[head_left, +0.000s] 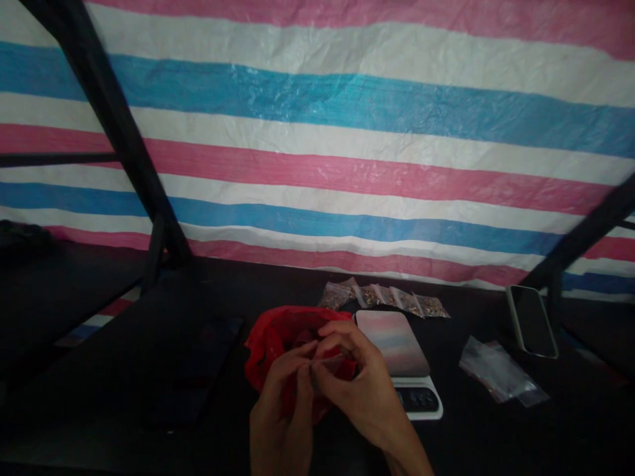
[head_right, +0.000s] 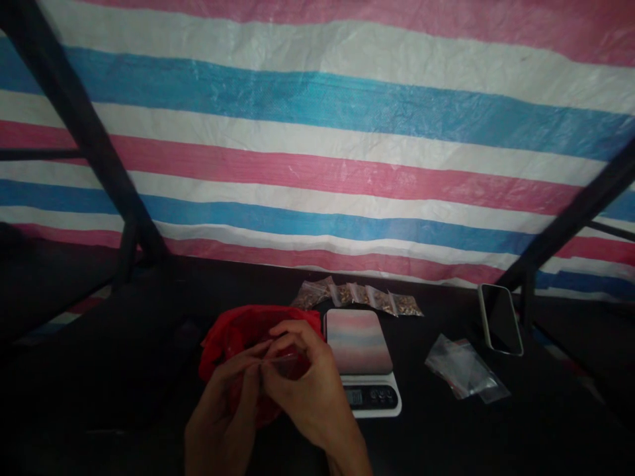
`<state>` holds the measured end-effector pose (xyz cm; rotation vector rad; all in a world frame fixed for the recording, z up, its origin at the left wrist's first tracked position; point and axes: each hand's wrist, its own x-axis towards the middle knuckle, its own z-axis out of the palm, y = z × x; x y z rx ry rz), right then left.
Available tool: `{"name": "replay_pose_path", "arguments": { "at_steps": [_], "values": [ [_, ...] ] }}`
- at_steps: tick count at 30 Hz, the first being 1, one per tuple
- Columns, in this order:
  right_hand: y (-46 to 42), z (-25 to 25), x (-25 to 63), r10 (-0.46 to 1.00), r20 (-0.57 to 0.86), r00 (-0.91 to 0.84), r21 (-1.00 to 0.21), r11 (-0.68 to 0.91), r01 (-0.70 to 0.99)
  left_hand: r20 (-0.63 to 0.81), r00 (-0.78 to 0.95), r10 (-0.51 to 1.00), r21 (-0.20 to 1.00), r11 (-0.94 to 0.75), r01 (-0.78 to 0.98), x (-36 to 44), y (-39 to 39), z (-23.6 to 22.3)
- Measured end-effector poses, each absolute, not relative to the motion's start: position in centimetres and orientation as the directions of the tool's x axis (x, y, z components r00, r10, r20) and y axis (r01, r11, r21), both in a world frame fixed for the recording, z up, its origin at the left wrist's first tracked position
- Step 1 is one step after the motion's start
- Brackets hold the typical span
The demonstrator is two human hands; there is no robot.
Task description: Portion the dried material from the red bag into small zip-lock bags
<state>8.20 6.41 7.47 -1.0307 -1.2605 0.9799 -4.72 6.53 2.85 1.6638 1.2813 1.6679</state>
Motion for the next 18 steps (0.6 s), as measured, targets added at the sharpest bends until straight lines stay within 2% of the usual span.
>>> {"name": "replay_pose_path", "arguments": {
  "at_steps": [9,13,15,18],
  "values": [
    [6.0,8.2,9.5,0.972,0.225,0.071,-0.968,0.231,-0.100,0.677,-0.142,0.722,0.723,-0.615,0.314,-4.0,6.5,4.2],
    [5.6,8.7,11.1,0.974,0.200,0.108,-0.969,0.213,-0.129,0.652,0.000,0.758,0.731,-0.629,0.265,-4.1,6.1,3.8],
    [5.6,8.9,12.7,0.959,0.203,0.200,-0.968,0.227,-0.103,0.621,0.004,0.784,0.760,-0.604,0.241,-4.0,5.6,3.5],
    [5.9,9.1,16.2,0.829,0.257,0.496,-0.946,0.321,-0.046,0.558,-0.148,0.816,0.821,-0.519,0.238,-3.6,4.7,3.1]
  ]
}}
